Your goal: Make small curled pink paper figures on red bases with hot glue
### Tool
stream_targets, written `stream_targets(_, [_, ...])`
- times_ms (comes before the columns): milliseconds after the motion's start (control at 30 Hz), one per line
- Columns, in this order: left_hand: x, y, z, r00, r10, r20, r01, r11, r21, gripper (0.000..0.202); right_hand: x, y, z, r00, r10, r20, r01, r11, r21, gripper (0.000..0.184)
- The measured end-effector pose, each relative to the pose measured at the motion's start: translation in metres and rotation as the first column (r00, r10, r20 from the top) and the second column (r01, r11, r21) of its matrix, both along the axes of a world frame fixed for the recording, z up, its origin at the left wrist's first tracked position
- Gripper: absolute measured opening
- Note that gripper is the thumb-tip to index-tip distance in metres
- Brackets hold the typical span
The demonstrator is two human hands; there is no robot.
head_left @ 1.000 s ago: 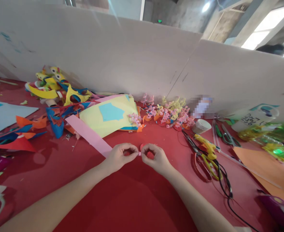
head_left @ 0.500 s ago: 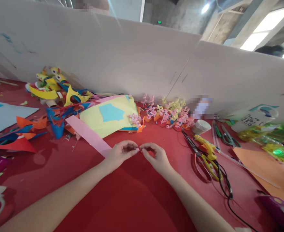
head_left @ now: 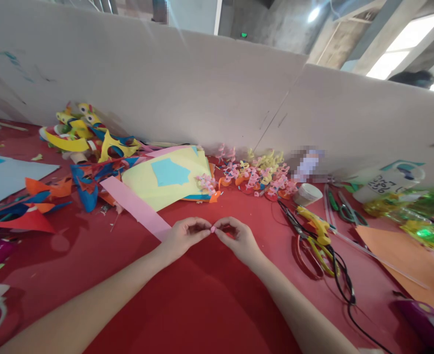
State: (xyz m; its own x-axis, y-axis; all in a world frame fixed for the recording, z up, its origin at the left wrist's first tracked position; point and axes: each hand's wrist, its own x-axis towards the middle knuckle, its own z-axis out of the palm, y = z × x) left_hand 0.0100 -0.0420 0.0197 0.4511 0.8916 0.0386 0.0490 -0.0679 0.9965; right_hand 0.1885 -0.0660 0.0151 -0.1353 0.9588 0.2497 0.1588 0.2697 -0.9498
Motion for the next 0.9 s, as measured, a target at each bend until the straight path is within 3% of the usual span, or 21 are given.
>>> stream_targets(167, [0.002, -0.002, 0.002, 0.998, -0.024, 0.062, 0.026, 0.999, -0.030, 0.021, 0.004, 0.003, -0.001, 0.999, 0.020, -0.048, -0.021, 0.999, -0.037, 0.008])
stream_targets(433, [0.005, -0.007, 0.000, 0.997, 0.072, 0.021, -0.072, 0.997, 0.012, 0.015, -0.003, -0.003, 0.006, 1.000, -0.013, 0.022, 0.013, 1.000, 0.024, 0.011])
stream_targets(900, [0.004, -0.010, 0.009, 0.997, 0.080, 0.006, -0.080, 0.988, 0.130, 0.007, -0.006, -0.006, 0.011, 1.000, -0.012, -0.017, 0.013, 0.999, 0.049, 0.010])
